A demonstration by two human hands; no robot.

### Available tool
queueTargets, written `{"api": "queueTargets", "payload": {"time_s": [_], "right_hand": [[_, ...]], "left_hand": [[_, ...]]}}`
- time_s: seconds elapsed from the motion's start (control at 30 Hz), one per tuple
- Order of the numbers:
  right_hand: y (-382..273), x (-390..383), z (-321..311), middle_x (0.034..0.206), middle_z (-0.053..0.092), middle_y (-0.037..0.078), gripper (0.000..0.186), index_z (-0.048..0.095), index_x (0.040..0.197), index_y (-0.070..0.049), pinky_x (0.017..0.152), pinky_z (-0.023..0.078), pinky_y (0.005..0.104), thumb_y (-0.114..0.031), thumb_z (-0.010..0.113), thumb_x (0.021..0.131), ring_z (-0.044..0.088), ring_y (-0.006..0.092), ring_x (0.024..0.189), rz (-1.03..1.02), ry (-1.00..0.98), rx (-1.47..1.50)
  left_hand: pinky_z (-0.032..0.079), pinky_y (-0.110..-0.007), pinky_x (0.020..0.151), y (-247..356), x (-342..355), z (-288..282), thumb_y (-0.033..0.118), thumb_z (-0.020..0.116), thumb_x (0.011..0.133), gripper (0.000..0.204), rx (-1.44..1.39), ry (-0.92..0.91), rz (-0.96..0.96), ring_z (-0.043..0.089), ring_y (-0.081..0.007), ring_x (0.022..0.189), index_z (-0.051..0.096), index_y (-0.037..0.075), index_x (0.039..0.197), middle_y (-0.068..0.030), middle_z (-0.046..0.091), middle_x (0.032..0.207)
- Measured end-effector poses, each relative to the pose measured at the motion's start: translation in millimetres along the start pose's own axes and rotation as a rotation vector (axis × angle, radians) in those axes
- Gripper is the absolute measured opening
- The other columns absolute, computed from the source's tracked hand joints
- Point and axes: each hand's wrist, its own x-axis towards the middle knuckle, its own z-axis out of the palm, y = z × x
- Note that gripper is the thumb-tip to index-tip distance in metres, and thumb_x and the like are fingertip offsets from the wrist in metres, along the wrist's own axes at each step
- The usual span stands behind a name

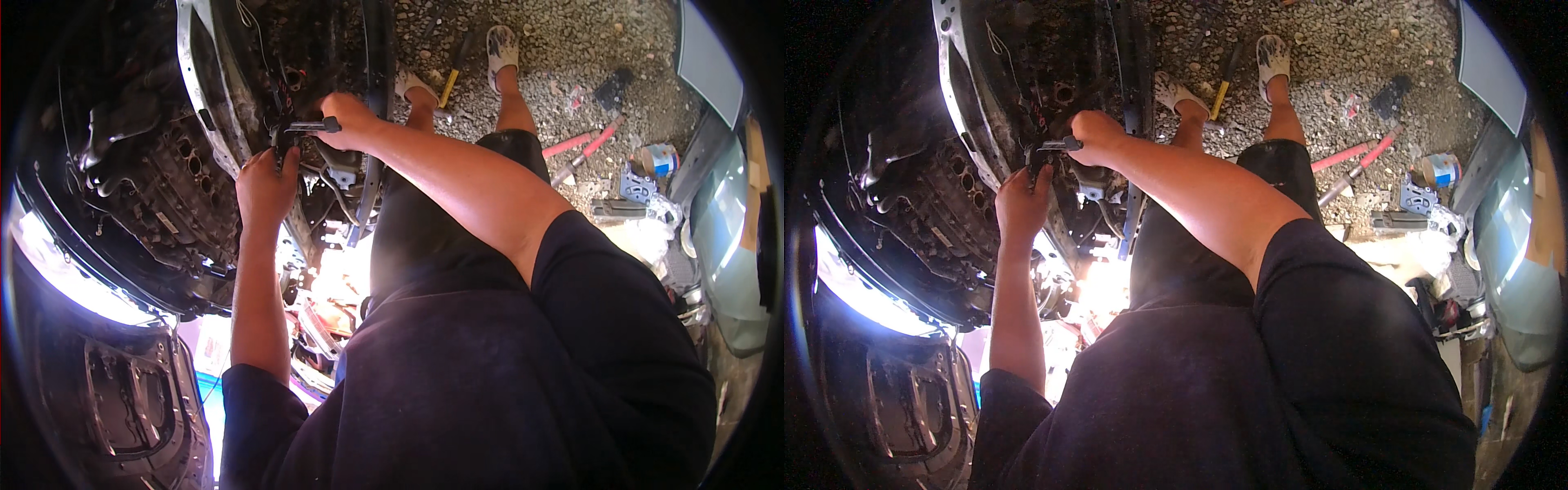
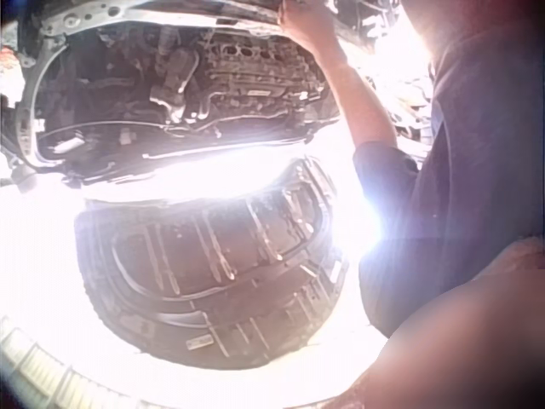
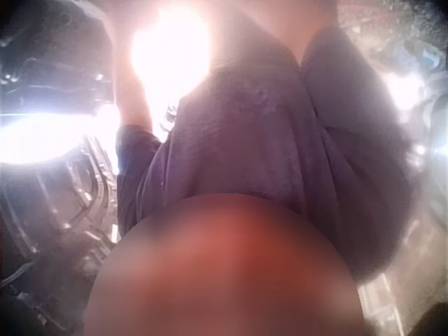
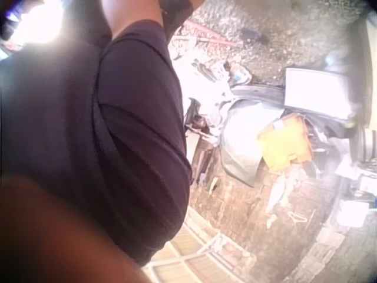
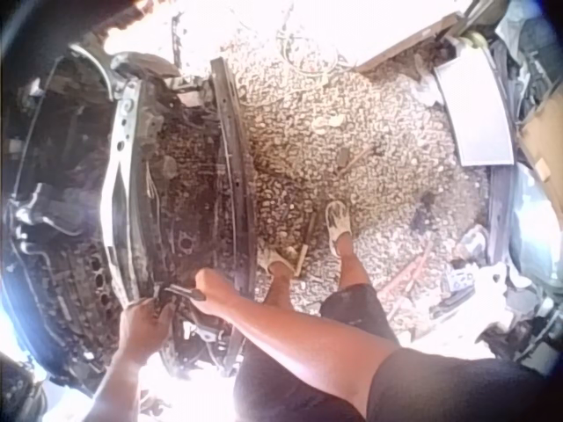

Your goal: Repairing and assembling mechanical components on the front frame of a vehicle using hand tools.

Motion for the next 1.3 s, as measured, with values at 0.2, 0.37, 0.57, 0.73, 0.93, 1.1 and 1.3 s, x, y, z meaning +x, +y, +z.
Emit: {"api": "queueTargets", "payload": {"time_s": [0.2,0.37,0.57,0.73,0.93,1.1,1.3], "right_hand": [[-4.9,3.1,-10.1,0.097,0.077,0.027,0.019,0.079,0.093,-0.003,0.088,0.061,0.0549,-0.02,0.075,0.085,0.075,0.0482,0.099,-0.059,-0.041,-0.122],[-2.1,8.8,-11.1,0.092,0.075,0.027,0.035,0.077,0.094,0.0,0.084,0.06,0.0516,-0.033,0.085,0.087,0.074,0.0464,0.096,-0.105,-0.048,-0.138],[-4.5,8.2,-11.2,0.093,0.075,0.028,0.017,0.076,0.085,-0.001,0.086,0.061,0.0553,-0.018,0.074,0.08,0.075,0.0487,0.095,-0.184,-0.003,-0.128],[1.0,12.0,0.5,0.093,0.076,0.028,0.019,0.077,0.085,-0.002,0.085,0.062,0.0549,-0.02,0.075,0.08,0.075,0.0482,0.095,-0.141,0.047,-0.085],[17.1,26.5,4.3,0.094,0.076,0.024,0.023,0.079,0.09,-0.002,0.084,0.061,0.0522,-0.024,0.08,0.083,0.074,0.0471,0.094,-0.238,-0.061,-0.192],[17.9,27.4,6.3,0.095,0.075,0.021,0.031,0.081,0.092,-0.003,0.084,0.06,0.0502,-0.033,0.086,0.086,0.073,0.0478,0.094,-0.27,-0.1,-0.239],[16.1,30.8,2.3,0.089,0.075,0.026,0.026,0.08,0.083,-0.003,0.081,0.061,0.0521,-0.028,0.075,0.085,0.075,0.0471,0.091,-0.262,-0.084,-0.112]], "left_hand": [[0.053,-0.058,0.076,-0.1,-0.4,3.1,0.042,0.07,0.103,0.047,-0.01,0.023,0.01,0.07,-0.0495,0.085,0.067,-0.001,0.084,-0.0262,0.069,0.085],[0.054,-0.058,0.077,3.5,0.1,1.4,0.041,0.069,0.103,0.048,-0.008,0.029,0.009,0.07,-0.0493,0.085,0.067,-0.001,0.081,-0.0267,0.07,0.084],[0.054,-0.058,0.076,1.4,-1.2,2.5,0.04,0.069,0.103,0.047,-0.018,0.031,-0.004,0.07,-0.0495,0.085,0.067,-0.001,0.081,-0.0265,0.07,0.084],[0.054,-0.058,0.077,2.5,-0.6,2.5,0.041,0.069,0.103,0.046,-0.011,0.053,-0.006,0.07,-0.0491,0.085,0.069,-0.001,0.083,-0.026,0.071,0.086],[0.054,-0.058,0.08,6.2,-2.9,11.1,0.04,0.068,0.104,0.045,0.003,0.113,-0.035,0.071,-0.0474,0.089,0.07,-0.001,0.085,-0.025,0.072,0.088],[0.054,-0.058,0.079,3.6,-2.6,13.2,0.041,0.068,0.104,0.047,0.021,0.13,-0.026,0.071,-0.0471,0.088,0.067,-0.001,0.081,-0.0243,0.071,0.087],[0.054,-0.058,0.078,2.0,-3.1,11.6,0.041,0.068,0.104,0.048,0.003,0.121,-0.044,0.07,-0.0468,0.088,0.066,0.0,0.08,-0.0232,0.071,0.087]]}}
